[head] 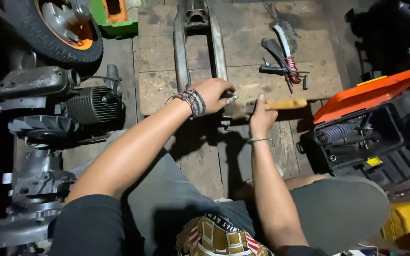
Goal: The person scrubs a long metal part with a wire brush, then uses a hammer to tap a section of the part. They continue scrubbing the metal part with the wire brush.
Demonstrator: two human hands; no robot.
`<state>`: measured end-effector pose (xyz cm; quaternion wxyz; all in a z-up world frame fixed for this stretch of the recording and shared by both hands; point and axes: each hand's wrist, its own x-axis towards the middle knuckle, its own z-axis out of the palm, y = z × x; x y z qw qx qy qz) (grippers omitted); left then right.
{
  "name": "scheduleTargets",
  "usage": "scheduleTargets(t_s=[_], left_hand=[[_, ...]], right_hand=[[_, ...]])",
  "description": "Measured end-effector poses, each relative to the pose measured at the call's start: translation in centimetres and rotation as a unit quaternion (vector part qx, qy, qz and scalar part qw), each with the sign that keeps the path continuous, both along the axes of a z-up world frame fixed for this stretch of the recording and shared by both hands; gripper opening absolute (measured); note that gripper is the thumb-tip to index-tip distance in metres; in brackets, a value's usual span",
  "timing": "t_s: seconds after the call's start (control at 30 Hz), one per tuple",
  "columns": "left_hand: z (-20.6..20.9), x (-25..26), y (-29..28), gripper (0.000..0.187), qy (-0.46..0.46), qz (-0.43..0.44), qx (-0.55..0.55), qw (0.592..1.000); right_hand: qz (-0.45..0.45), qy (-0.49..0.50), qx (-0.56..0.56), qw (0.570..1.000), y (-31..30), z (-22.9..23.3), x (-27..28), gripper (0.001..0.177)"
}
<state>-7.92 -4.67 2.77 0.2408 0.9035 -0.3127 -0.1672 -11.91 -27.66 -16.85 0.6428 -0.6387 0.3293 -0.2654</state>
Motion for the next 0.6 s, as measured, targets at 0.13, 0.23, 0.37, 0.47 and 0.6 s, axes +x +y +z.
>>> scheduleTargets(t_s=[0.13,0.23,0.37,0.47,0.6], left_hand=[[0.0,0.8,-0.3,0.046,0.007,0.003,-0.020,1.000],[-0.3,1.8,0.6,0.042,-0.007,0.025,-0.052,0.998],[0.1,2.6,3.2,0.034,-0.024,0.057,-0.052,0.997],[-2.8,2.7,6.3,0.037,-0.075,0.040,-0.016,0.996],[-4.0,0.1,11.0,0.036,-0.056,0.109,0.090,0.988]], right_hand=[[0.041,-0.032,-0.141,0.989,1.1,5.2,0.6,0.032],[0.107,-0.081,-0.165,0.977,2.8,7.5,2.7,0.027],[0.306,-0.085,-0.507,0.801,2.3,10.7,7.8,0.045],[0.468,-0.140,-0.425,0.762,5.7,16.5,6.8,0.057],[0.566,-0.031,-0.472,0.675,8.0,14.5,9.0,0.019]])
